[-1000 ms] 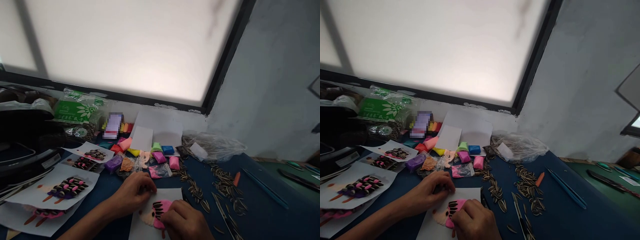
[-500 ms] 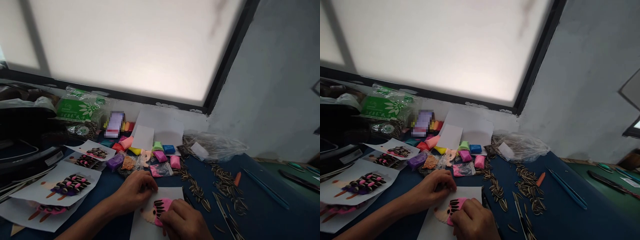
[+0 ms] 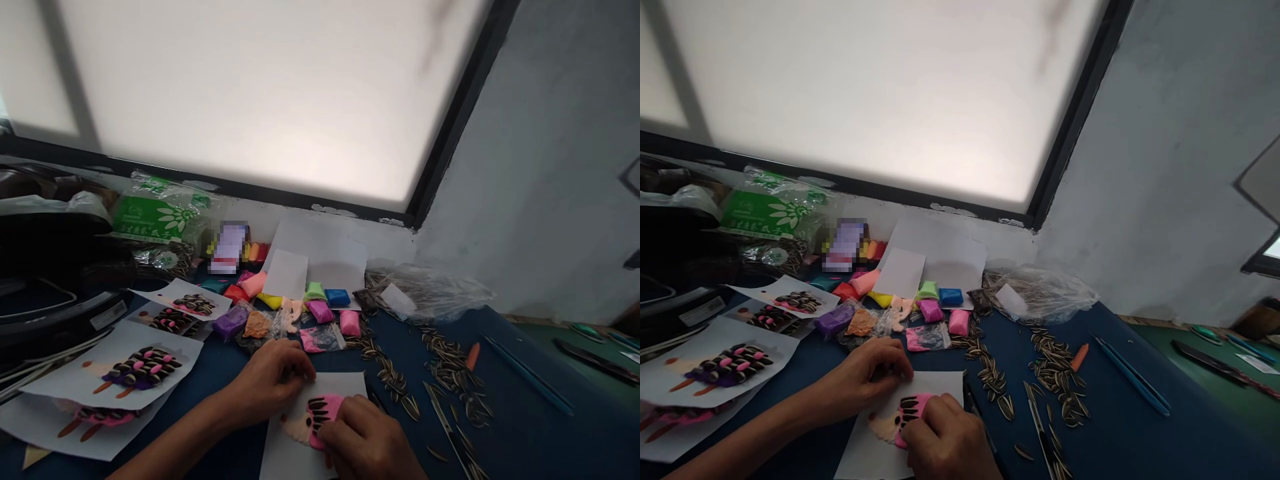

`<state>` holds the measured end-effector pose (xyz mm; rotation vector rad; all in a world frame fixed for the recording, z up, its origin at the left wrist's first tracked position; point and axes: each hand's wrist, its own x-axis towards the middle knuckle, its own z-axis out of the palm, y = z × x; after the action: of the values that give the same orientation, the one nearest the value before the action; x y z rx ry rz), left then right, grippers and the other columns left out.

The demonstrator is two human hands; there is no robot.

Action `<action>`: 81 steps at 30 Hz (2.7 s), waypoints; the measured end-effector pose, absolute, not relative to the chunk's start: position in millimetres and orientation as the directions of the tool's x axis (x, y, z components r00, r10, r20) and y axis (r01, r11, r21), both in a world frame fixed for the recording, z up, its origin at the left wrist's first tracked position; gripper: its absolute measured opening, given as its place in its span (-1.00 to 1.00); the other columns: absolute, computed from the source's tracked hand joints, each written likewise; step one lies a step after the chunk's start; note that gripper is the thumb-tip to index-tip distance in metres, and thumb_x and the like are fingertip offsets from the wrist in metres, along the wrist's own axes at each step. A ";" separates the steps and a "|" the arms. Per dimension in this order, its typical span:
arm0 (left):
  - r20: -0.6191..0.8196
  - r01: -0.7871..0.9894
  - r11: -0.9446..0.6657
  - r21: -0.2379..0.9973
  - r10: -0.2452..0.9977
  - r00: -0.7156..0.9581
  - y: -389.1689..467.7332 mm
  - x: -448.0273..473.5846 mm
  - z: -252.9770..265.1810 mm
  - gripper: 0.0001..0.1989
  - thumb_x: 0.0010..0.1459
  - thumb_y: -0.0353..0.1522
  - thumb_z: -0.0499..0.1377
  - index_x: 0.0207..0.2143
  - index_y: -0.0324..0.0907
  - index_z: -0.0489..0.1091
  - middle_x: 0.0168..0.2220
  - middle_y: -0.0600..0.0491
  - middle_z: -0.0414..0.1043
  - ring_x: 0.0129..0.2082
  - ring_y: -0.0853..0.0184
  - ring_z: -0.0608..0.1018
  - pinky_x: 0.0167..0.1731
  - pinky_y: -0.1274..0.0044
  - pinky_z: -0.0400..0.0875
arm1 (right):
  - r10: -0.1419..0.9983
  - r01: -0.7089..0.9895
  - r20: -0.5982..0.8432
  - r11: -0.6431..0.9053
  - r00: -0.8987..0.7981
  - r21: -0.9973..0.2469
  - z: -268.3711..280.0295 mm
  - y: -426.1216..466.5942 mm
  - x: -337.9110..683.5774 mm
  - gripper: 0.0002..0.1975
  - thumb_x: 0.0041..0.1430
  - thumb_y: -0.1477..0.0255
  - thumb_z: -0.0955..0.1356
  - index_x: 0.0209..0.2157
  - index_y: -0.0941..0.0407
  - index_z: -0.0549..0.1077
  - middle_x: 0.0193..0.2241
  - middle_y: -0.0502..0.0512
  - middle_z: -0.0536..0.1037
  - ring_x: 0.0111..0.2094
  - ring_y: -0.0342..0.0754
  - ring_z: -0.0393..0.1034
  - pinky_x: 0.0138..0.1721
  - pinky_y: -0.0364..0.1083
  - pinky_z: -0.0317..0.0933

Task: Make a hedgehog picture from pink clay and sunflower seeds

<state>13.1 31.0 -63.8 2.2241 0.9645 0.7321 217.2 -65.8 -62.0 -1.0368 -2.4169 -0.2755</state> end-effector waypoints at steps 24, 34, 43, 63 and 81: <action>0.172 0.494 -0.523 0.695 0.788 0.591 29.6 14.2 -58.9 -0.79 0.04 -0.51 0.16 -0.37 -0.10 0.58 -0.36 0.10 0.49 -0.32 0.27 0.48 -0.23 0.48 0.33 | 0.691 0.788 0.465 0.615 -0.554 0.027 -55.2 -69.0 215.4 -0.84 0.14 0.63 0.34 -0.37 0.06 0.40 -0.50 -0.05 0.39 -0.51 -0.13 0.31 -0.53 -0.15 0.01; 0.152 0.477 -0.509 0.716 0.781 0.606 28.8 11.2 -57.2 -0.77 0.09 -0.49 0.13 -0.34 -0.10 0.57 -0.34 0.08 0.46 -0.28 0.25 0.48 -0.25 0.47 0.31 | 0.797 0.865 0.448 0.493 -0.404 -0.097 -21.0 -55.9 235.6 -0.77 0.26 0.68 0.21 -0.36 0.12 0.40 -0.41 0.08 0.43 -0.39 -0.04 0.35 -0.42 -0.13 0.14; 0.180 0.418 -0.518 0.746 0.761 0.623 31.6 11.6 -64.9 -0.70 -0.02 -0.46 0.09 -0.28 -0.09 0.56 -0.26 0.05 0.43 -0.36 0.29 0.42 -0.38 0.51 0.26 | 0.863 0.832 0.413 0.441 -0.291 -0.337 -24.6 -35.1 254.4 -0.64 0.14 0.81 0.20 -0.26 0.16 0.49 -0.23 0.16 0.49 -0.24 -0.02 0.45 -0.28 -0.11 0.31; 0.109 0.512 -0.469 0.719 0.805 0.583 36.1 16.5 -70.4 -0.95 0.05 -0.40 0.18 -0.45 -0.14 0.44 -0.39 0.08 0.40 -0.37 0.27 0.42 -0.37 0.50 0.22 | 0.979 0.985 0.144 0.157 -0.145 -0.075 -32.9 -18.1 257.3 -0.82 0.24 0.69 0.35 -0.32 0.16 0.53 -0.26 0.13 0.53 -0.20 0.04 0.41 -0.16 -0.05 0.27; 0.072 0.497 -0.473 0.728 0.773 0.630 36.4 9.4 -60.9 -0.88 0.14 -0.34 0.14 -0.40 -0.14 0.46 -0.33 0.06 0.43 -0.33 0.24 0.43 -0.36 0.48 0.25 | 0.963 0.958 -0.004 0.268 -0.269 -0.099 -15.9 -21.8 255.8 -0.86 0.31 0.64 0.35 -0.30 0.17 0.52 -0.23 0.11 0.55 -0.18 -0.04 0.44 -0.19 -0.15 0.26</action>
<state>9.4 36.4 -60.9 2.1669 0.9889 0.5200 255.8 -21.8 -15.9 -1.8632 -2.4556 0.1250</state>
